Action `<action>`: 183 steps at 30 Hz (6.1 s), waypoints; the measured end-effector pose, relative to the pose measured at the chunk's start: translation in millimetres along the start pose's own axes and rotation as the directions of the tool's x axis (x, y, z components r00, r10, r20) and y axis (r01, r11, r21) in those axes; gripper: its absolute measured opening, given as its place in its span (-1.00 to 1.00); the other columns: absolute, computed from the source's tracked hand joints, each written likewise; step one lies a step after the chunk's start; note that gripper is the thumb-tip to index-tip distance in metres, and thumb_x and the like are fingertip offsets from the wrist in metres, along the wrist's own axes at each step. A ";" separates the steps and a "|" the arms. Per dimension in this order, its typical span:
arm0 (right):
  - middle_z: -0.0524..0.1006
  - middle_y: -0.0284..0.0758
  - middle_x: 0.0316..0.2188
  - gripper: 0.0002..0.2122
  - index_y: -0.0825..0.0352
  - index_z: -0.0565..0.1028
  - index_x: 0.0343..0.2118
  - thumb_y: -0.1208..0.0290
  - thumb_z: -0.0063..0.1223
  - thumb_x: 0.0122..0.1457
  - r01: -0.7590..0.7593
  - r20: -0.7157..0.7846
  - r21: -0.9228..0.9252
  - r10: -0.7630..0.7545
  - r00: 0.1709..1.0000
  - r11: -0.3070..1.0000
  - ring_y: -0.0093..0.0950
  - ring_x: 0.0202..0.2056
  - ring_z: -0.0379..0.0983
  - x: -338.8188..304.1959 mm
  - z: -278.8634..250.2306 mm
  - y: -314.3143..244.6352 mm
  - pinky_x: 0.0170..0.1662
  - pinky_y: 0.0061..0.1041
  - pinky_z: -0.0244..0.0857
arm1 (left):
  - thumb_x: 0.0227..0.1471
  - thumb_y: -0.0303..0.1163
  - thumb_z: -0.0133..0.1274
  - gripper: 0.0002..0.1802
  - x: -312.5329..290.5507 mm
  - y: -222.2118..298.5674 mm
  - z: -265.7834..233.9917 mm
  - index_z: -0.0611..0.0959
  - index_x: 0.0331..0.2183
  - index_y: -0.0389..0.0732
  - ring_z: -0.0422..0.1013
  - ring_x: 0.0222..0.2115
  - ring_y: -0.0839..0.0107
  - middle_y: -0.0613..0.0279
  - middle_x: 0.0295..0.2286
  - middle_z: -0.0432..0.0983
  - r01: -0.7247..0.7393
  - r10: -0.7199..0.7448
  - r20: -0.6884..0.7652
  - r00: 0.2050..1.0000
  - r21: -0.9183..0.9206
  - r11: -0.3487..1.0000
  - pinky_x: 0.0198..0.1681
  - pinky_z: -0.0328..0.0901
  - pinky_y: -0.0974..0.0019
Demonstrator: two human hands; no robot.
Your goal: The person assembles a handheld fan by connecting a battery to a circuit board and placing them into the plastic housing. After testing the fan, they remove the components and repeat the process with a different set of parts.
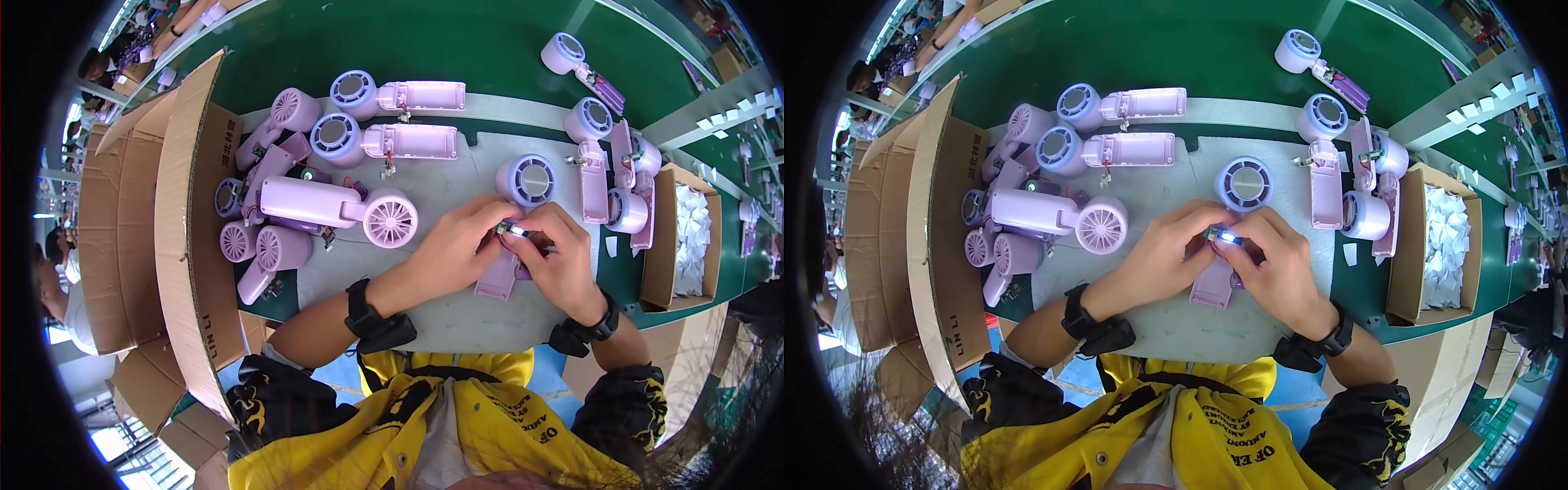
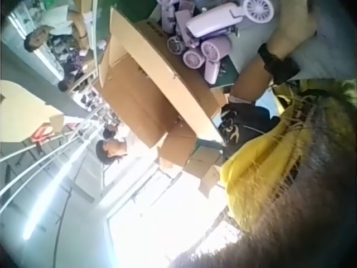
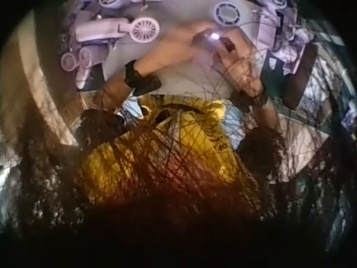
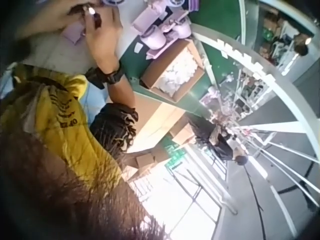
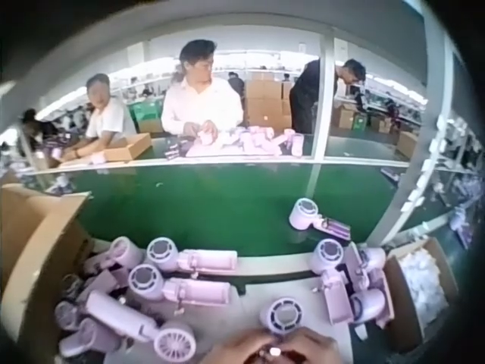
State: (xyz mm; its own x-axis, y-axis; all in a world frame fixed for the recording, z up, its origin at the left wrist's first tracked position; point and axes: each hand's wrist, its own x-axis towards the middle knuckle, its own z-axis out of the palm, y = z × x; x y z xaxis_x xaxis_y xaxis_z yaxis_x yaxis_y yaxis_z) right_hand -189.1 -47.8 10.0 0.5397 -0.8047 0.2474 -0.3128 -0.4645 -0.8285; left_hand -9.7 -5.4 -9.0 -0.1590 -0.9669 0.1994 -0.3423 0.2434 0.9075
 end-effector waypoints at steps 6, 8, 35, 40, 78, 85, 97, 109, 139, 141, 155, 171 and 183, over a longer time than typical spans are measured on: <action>0.49 -0.31 -0.46 -0.84 0.42 0.48 -0.36 0.67 0.23 0.00 -0.059 -0.015 -0.029 0.058 0.998 0.998 -0.58 -0.56 0.50 -1.9 -5.6 -6.8 -0.51 -0.61 0.36 | -0.09 -0.65 0.04 -0.58 1.2 2.2 -1.0 0.52 -0.10 -0.23 0.49 -0.34 0.21 0.08 -0.19 0.47 0.029 -0.030 0.038 0.999 0.012 0.999 -0.29 0.39 0.28; 0.50 -0.31 -0.47 -0.85 0.43 0.48 -0.37 0.67 0.23 0.00 -0.090 -0.006 -0.028 0.089 0.996 0.996 -0.58 -0.55 0.50 -0.7 -7.8 -10.1 -0.51 -0.61 0.36 | -0.09 -0.65 0.04 -0.58 1.6 2.9 -1.4 0.52 -0.10 -0.23 0.49 -0.35 0.22 0.09 -0.20 0.47 0.033 -0.033 0.040 0.999 0.012 0.999 -0.31 0.39 0.29; 0.51 -0.32 -0.45 -0.84 0.41 0.58 -0.31 0.61 0.25 0.00 -0.104 0.213 -0.033 0.109 0.971 0.994 -0.60 -0.57 0.45 3.7 -17.0 -5.1 -0.51 -0.63 0.31 | -0.14 -0.68 0.05 -0.51 1.7 -0.6 -5.8 0.51 -0.08 -0.19 0.43 -0.39 0.36 0.17 -0.18 0.42 0.058 -0.052 0.104 0.993 -0.059 0.997 -0.32 0.36 0.35; 0.50 -0.32 -0.45 -0.83 0.41 0.58 -0.30 0.61 0.25 -0.01 -0.076 0.214 -0.056 0.086 0.973 0.996 -0.57 -0.57 0.43 3.5 -16.6 -4.7 -0.50 -0.61 0.30 | -0.13 -0.68 0.05 -0.53 2.0 0.9 -6.2 0.51 -0.08 -0.19 0.45 -0.37 0.34 0.15 -0.18 0.45 0.057 -0.053 0.106 0.993 -0.037 0.998 -0.31 0.37 0.34; 0.57 -0.26 -0.48 -0.81 0.39 0.64 -0.34 0.56 0.35 -0.08 -0.012 0.007 -0.172 0.013 1.000 0.985 -0.48 -0.56 0.50 -5.1 -10.6 -4.0 -0.51 -0.58 0.35 | -0.16 -0.66 0.09 -0.56 3.1 7.3 -6.7 0.47 -0.15 -0.22 0.44 -0.37 0.14 0.05 -0.30 0.45 0.102 -0.087 0.119 0.989 -0.123 0.987 -0.32 0.33 0.19; 0.58 -0.26 -0.46 -0.78 0.38 0.64 -0.31 0.57 0.36 -0.09 0.025 0.003 -0.234 -0.025 1.000 0.972 -0.47 -0.54 0.51 -5.9 -10.6 -7.3 -0.49 -0.58 0.36 | -0.16 -0.65 0.10 -0.58 4.1 7.0 -6.8 0.47 -0.16 -0.23 0.44 -0.38 0.15 0.06 -0.31 0.45 0.102 -0.087 0.111 0.990 -0.138 0.985 -0.33 0.33 0.21; 0.58 -0.25 -0.45 -0.77 0.39 0.63 -0.29 0.58 0.34 -0.08 0.037 0.022 -0.248 -0.033 0.999 0.968 -0.46 -0.53 0.51 -5.9 -10.8 -10.7 -0.48 -0.58 0.37 | -0.16 -0.62 0.12 -0.51 2.9 1.7 -4.5 0.50 -0.09 -0.20 0.38 -0.44 0.37 0.19 -0.31 0.47 0.082 -0.073 0.109 0.991 -0.077 0.994 -0.34 0.34 0.34; 0.58 -0.23 -0.44 -0.78 0.42 0.63 -0.29 0.58 0.32 -0.06 0.008 0.016 -0.270 -0.004 1.000 0.963 -0.43 -0.53 0.51 -6.2 -9.7 -12.9 -0.48 -0.56 0.37 | -0.16 -0.66 0.08 -0.57 4.9 8.6 -7.7 0.47 -0.16 -0.23 0.44 -0.34 0.08 0.03 -0.30 0.46 0.104 -0.090 0.128 0.988 -0.102 0.989 -0.29 0.32 0.17; 0.52 -0.28 -0.51 -0.81 0.39 0.45 -0.43 0.56 0.31 -0.02 0.006 0.033 -0.336 0.005 0.999 0.942 -0.49 -0.64 0.47 -1.8 -18.5 -5.7 -0.57 -0.57 0.30 | -0.03 -0.63 -0.03 -0.69 8.4 13.4 -12.7 0.61 -0.18 -0.23 0.49 -0.42 0.08 0.01 -0.39 0.54 0.144 -0.133 0.118 0.984 -0.093 0.985 -0.36 0.36 0.17; 0.52 -0.28 -0.54 -0.81 0.39 0.45 -0.42 0.56 0.30 -0.01 -0.019 0.039 -0.308 0.033 0.999 0.951 -0.50 -0.63 0.47 -0.4 -18.2 -1.6 -0.56 -0.56 0.30 | -0.04 -0.63 -0.02 -0.66 7.9 9.8 -12.8 0.62 -0.18 -0.21 0.49 -0.42 0.07 0.00 -0.38 0.54 0.098 -0.089 0.122 0.989 -0.070 0.993 -0.36 0.36 0.17; 0.54 -0.25 -0.49 -0.81 0.42 0.44 -0.33 0.60 0.24 0.01 -0.168 0.370 -0.072 0.182 0.911 0.983 -0.50 -0.49 0.51 9.8 -40.3 -4.0 -0.44 -0.58 0.34 | -0.12 -0.64 0.02 -0.54 6.8 10.6 -14.8 0.67 -0.12 -0.09 0.49 -0.37 0.18 0.05 -0.31 0.51 0.044 -0.038 0.144 0.989 -0.039 0.998 -0.32 0.37 0.28; 0.57 -0.16 -0.22 -0.86 0.44 0.56 -0.41 0.63 0.23 -0.09 0.103 0.236 -0.541 0.034 0.971 0.835 -0.18 -0.26 0.51 -21.1 -55.6 -28.5 -0.16 -0.32 0.41 | -0.19 -0.58 0.05 -0.56 5.9 1.2 -7.7 0.69 -0.16 -0.12 0.49 -0.39 0.31 0.13 -0.32 0.53 0.098 -0.090 0.100 0.991 -0.077 0.992 -0.31 0.38 0.34; 0.56 -0.05 -0.28 -0.94 0.49 0.49 -0.55 0.61 0.13 -0.10 0.213 0.391 -0.751 0.162 0.906 0.625 -0.15 -0.33 0.50 -13.9 -42.6 -33.5 -0.22 -0.29 0.42 | -0.24 -0.57 0.05 -0.59 5.7 -5.7 6.9 0.72 -0.24 -0.15 0.49 -0.42 0.12 -0.01 -0.37 0.52 0.046 -0.047 -0.007 0.999 -0.093 0.995 -0.29 0.38 0.19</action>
State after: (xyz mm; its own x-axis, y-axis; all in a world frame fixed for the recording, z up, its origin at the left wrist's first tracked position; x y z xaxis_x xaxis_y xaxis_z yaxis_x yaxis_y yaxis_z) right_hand -219.4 -36.8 55.7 0.7443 -0.6593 -0.1065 -0.6676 -0.7393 -0.0881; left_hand -15.0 -11.8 -15.6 -0.1367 -0.9777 0.1592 -0.2614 0.1906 0.9462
